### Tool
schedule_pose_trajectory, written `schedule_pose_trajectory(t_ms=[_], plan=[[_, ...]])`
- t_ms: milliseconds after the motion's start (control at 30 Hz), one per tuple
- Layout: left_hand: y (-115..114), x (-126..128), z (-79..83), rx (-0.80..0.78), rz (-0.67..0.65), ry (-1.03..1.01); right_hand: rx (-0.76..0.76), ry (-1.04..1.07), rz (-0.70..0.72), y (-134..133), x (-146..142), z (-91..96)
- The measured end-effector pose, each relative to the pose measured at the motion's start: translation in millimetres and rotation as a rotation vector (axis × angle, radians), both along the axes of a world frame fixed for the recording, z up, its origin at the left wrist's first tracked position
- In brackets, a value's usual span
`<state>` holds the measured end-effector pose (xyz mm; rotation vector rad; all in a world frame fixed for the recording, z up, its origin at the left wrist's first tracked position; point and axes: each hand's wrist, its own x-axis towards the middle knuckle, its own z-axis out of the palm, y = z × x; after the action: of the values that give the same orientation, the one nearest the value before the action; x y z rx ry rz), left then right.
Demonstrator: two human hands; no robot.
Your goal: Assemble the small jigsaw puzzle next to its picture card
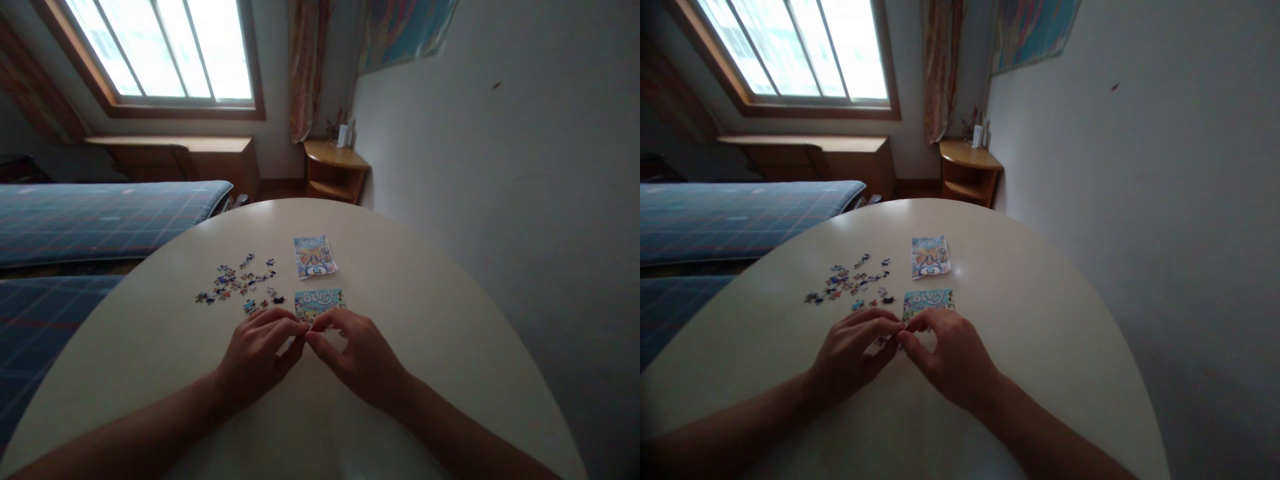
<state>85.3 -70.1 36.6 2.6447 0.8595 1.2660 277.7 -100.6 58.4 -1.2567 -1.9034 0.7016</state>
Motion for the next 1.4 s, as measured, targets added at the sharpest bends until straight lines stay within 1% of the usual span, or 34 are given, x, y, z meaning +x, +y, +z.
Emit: schedule_pose_trajectory(t_ms=[167, 333, 433, 533, 633, 733, 900, 1133, 1400], plan=[[1, 0, 0.9, 0.020, -0.012, 0.012, 0.020, -0.046, -0.001, 1, 0, -0.2], [1, -1, 0.0, 0.001, 0.000, 0.051, 0.034, -0.210, 0.003, 8, 14, 3.4], [1, -1, -3.0, -0.025, 0.000, 0.136, 0.023, -0.363, 0.069, 14, 28, 5.4], [1, -2, -7.2, -0.067, -0.028, 0.251, 0.022, -0.434, 0.092, 18, 39, 4.9], [1, -2, -10.5, -0.102, -0.069, 0.323, 0.026, -0.488, 0.146, 19, 42, 4.0], [1, -3, -11.8, -0.132, -0.107, 0.363, 0.062, -0.507, 0.187, 19, 40, 2.7], [2, -4, -10.8, -0.161, -0.130, 0.402, 0.115, -0.507, 0.161, 20, 38, -2.1], [1, -4, -8.5, -0.151, -0.132, 0.433, 0.081, -0.496, 0.140, 21, 40, -6.0], [1, -4, -8.8, -0.132, -0.131, 0.431, 0.098, -0.479, 0.121, 20, 38, -8.1]])
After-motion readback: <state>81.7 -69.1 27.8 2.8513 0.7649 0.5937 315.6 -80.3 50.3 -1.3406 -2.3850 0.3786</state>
